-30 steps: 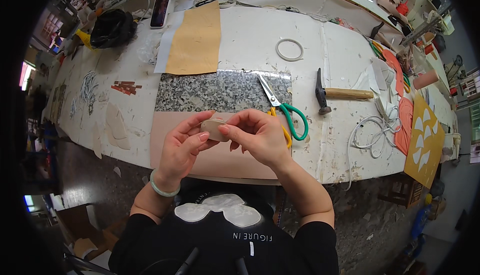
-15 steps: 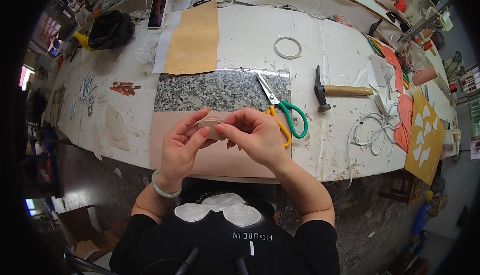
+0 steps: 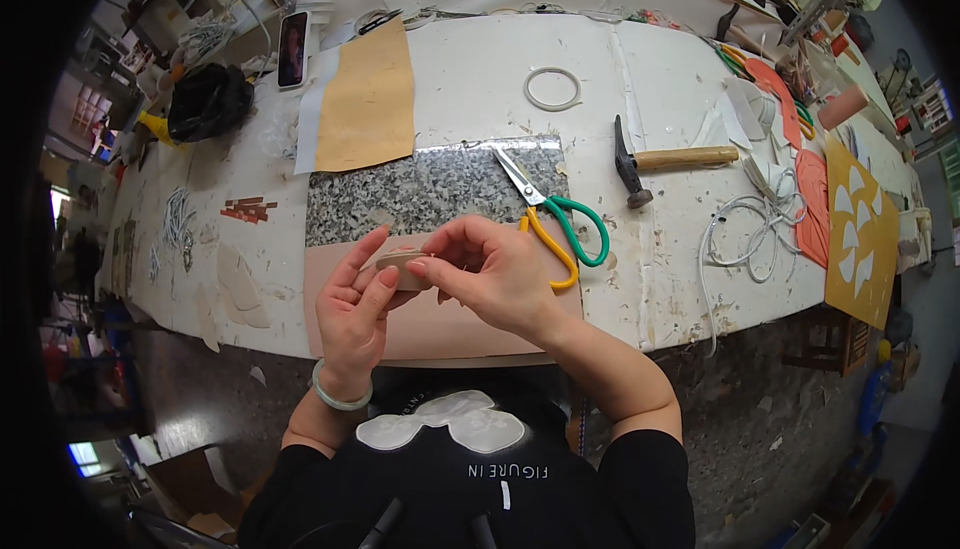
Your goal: The person retrieves a piece of yellow foam from a shelf and uses scissors to cut it into small shapes. They then apply double-sided tape to the foam pieces and attach them to a larger pink foam base on the workbench.
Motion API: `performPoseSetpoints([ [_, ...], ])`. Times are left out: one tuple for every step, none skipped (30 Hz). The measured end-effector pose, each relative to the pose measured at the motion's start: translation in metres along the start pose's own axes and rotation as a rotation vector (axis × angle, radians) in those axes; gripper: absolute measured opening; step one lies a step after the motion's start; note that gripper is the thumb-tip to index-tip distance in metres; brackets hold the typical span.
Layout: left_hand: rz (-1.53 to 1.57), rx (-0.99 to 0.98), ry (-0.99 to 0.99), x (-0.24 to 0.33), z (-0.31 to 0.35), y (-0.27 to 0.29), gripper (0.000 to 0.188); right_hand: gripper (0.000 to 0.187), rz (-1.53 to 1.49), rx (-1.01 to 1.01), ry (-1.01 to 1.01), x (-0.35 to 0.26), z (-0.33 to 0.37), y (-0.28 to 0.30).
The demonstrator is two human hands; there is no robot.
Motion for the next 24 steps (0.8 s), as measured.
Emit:
performPoseSetpoints([
  [-0.005,0.005,-0.003,0.000,0.000,0.000,0.043,0.021,-0.007,-0.002,0.008,0.002,0.000,0.000],
  [-0.010,0.012,-0.006,-0.001,0.000,0.000,0.042,0.022,-0.014,-0.005,0.015,0.003,0.000,0.001],
  [-0.015,0.018,-0.009,-0.001,0.001,0.000,0.042,0.023,-0.010,-0.007,0.019,0.003,0.001,0.001],
  [-0.024,0.027,-0.006,0.000,0.001,0.000,0.042,0.024,-0.005,-0.010,0.023,0.003,0.001,0.001],
  [-0.031,0.036,-0.005,0.000,0.002,0.000,0.042,0.025,0.002,-0.013,0.025,0.002,0.001,0.001],
  [-0.038,0.046,-0.003,0.001,0.002,0.000,0.042,0.025,0.001,-0.014,0.033,0.002,0.001,0.000],
  [-0.043,0.048,-0.011,0.001,0.003,-0.001,0.042,0.026,0.001,-0.015,0.040,0.002,0.001,0.000],
  [-0.050,0.051,-0.019,0.002,0.004,-0.001,0.042,0.027,0.000,-0.017,0.047,0.002,0.002,0.000],
  [-0.056,0.054,-0.027,0.003,0.004,-0.002,0.042,0.028,-0.006,-0.021,0.044,0.002,0.002,0.000],
  [-0.062,0.054,-0.024,0.003,0.004,-0.002,0.042,0.028,-0.012,-0.025,0.041,0.003,0.002,0.001],
  [-0.067,0.056,-0.023,0.004,0.005,-0.001,0.042,0.029,-0.017,-0.031,0.038,0.004,0.002,0.001],
  [-0.072,0.058,-0.021,0.004,0.006,-0.001,0.042,0.029,-0.011,-0.030,0.035,0.004,0.002,0.001],
  [-0.070,0.061,-0.022,0.005,0.007,-0.001,0.042,0.030,-0.005,-0.029,0.032,0.004,0.002,0.000],
  [-0.067,0.063,-0.022,0.005,0.008,-0.001,0.042,0.030,0.001,-0.028,0.029,0.004,0.003,0.000],
  [-0.064,0.066,-0.023,0.006,0.008,-0.001,0.042,0.030,0.011,-0.031,0.034,0.004,0.003,0.001],
  [-0.063,0.067,-0.034,0.006,0.009,-0.002,0.042,0.030,0.021,-0.034,0.039,0.003,0.003,0.001],
  [-0.062,0.070,-0.044,0.007,0.010,-0.002,0.041,0.030,0.031,-0.038,0.043,0.003,0.003,0.001],
  [-0.060,0.073,-0.055,0.007,0.010,-0.003,0.041,0.031,0.048,-0.038,0.045,0.003,0.003,0.002],
  [-0.042,0.100,-0.041,0.006,0.010,-0.003,0.041,0.031,0.065,-0.038,0.047,0.002,0.004,0.003],
  [-0.025,0.127,-0.028,0.006,0.008,-0.004,0.041,0.032,0.083,-0.039,0.052,0.002,0.003,0.004],
  [-0.008,0.154,-0.016,0.005,0.006,-0.004,0.041,0.033,0.020,-0.035,0.020,0.003,0.002,0.006],
  [-0.006,0.153,-0.031,0.005,0.005,-0.003,0.041,0.034,-0.044,-0.032,-0.011,0.005,0.002,0.008],
  [-0.005,0.151,-0.047,0.005,0.003,-0.002,0.041,0.037,-0.106,-0.029,-0.042,0.006,0.001,0.010],
  [-0.003,0.150,-0.064,0.005,0.002,-0.001,0.042,0.039,-0.079,-0.082,-0.062,0.006,0.002,0.013],
])
Point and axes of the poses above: each hand's wrist, its own z-axis away from the middle knuckle, its own y-axis out of the back of the hand, x = y × z, the point moved 3 cm from there along -z, towards the middle knuckle, and after that the axes turned 9 degrees about -y, right-handed, at the moved point
